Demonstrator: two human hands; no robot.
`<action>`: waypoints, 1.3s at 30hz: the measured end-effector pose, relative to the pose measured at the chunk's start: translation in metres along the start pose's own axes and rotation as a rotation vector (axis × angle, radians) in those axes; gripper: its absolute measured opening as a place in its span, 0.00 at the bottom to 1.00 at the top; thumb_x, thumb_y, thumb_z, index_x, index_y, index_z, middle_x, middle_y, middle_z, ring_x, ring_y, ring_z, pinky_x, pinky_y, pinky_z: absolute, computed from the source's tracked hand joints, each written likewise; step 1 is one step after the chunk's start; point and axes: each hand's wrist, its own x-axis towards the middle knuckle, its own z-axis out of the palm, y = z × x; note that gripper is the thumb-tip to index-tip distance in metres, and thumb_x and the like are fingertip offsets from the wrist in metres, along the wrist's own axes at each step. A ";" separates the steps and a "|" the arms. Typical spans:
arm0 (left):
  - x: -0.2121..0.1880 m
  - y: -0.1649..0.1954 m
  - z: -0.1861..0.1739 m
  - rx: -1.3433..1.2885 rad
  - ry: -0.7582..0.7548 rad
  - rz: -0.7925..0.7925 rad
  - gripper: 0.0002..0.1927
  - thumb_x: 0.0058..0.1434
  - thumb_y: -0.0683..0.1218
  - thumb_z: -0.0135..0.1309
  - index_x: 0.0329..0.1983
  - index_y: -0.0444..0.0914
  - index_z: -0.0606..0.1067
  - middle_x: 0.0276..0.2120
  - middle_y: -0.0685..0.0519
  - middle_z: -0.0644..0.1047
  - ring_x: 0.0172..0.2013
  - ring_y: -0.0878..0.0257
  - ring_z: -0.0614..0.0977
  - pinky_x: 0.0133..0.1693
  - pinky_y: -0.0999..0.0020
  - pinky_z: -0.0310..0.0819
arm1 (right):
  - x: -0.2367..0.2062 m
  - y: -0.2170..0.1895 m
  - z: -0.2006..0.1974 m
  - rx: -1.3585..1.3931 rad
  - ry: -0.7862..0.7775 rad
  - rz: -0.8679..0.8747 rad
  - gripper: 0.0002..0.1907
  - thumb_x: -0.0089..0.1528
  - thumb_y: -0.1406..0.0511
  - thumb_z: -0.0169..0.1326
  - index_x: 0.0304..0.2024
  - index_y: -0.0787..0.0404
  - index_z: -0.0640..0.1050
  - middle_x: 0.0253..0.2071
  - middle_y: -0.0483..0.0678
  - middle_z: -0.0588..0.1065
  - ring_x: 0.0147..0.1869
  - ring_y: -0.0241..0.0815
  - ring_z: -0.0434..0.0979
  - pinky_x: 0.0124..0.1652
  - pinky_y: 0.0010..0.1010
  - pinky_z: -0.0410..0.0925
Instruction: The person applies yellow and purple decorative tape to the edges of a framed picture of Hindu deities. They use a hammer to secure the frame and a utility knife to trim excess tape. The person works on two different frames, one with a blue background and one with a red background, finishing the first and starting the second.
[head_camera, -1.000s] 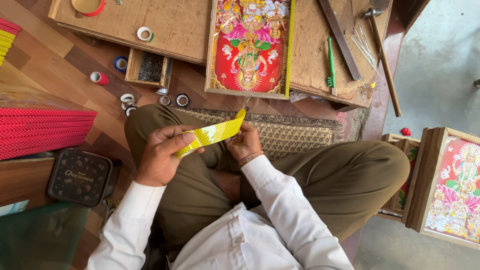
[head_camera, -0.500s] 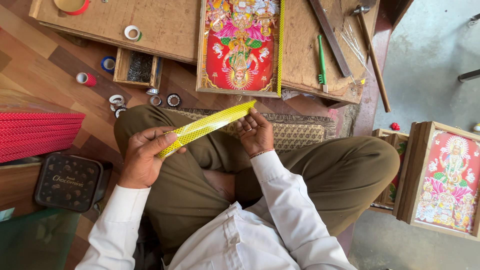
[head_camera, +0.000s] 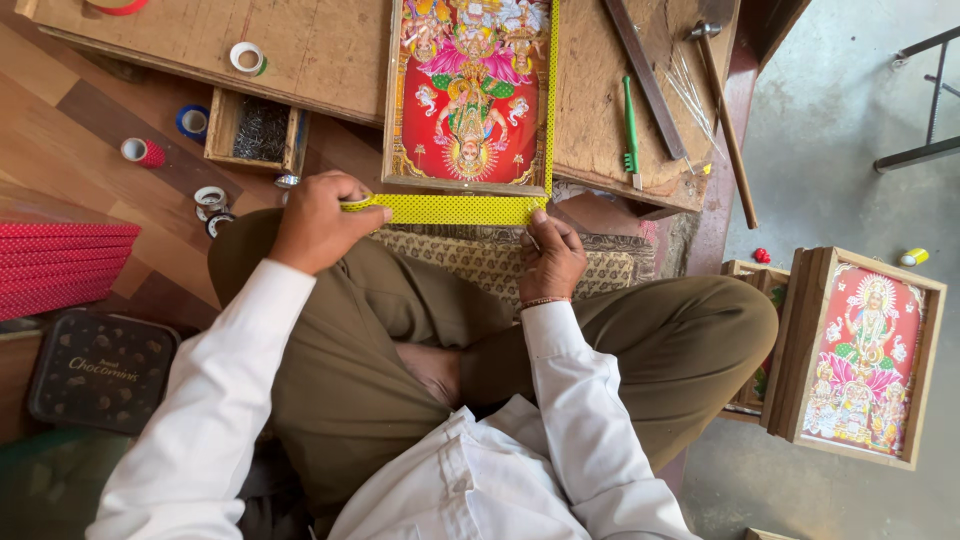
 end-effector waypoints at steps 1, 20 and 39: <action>0.006 -0.005 0.004 -0.010 -0.005 0.003 0.18 0.51 0.50 0.70 0.29 0.31 0.78 0.33 0.43 0.80 0.34 0.52 0.81 0.38 0.60 0.75 | 0.002 0.003 -0.001 0.010 0.021 -0.029 0.06 0.57 0.73 0.65 0.33 0.64 0.79 0.31 0.48 0.80 0.32 0.38 0.79 0.34 0.28 0.73; 0.027 -0.032 0.025 -0.222 -0.082 -0.367 0.15 0.53 0.49 0.70 0.39 0.35 0.83 0.27 0.51 0.81 0.28 0.66 0.80 0.33 0.68 0.73 | 0.021 0.013 0.012 -0.004 0.133 -0.159 0.06 0.59 0.71 0.65 0.32 0.64 0.79 0.37 0.50 0.81 0.39 0.39 0.83 0.39 0.28 0.78; 0.032 -0.024 0.023 -0.278 -0.114 -0.451 0.13 0.56 0.49 0.69 0.38 0.35 0.83 0.25 0.54 0.80 0.27 0.70 0.77 0.31 0.71 0.71 | 0.025 0.015 0.017 -0.062 0.212 -0.138 0.10 0.59 0.70 0.65 0.28 0.62 0.75 0.31 0.49 0.78 0.32 0.38 0.80 0.35 0.32 0.79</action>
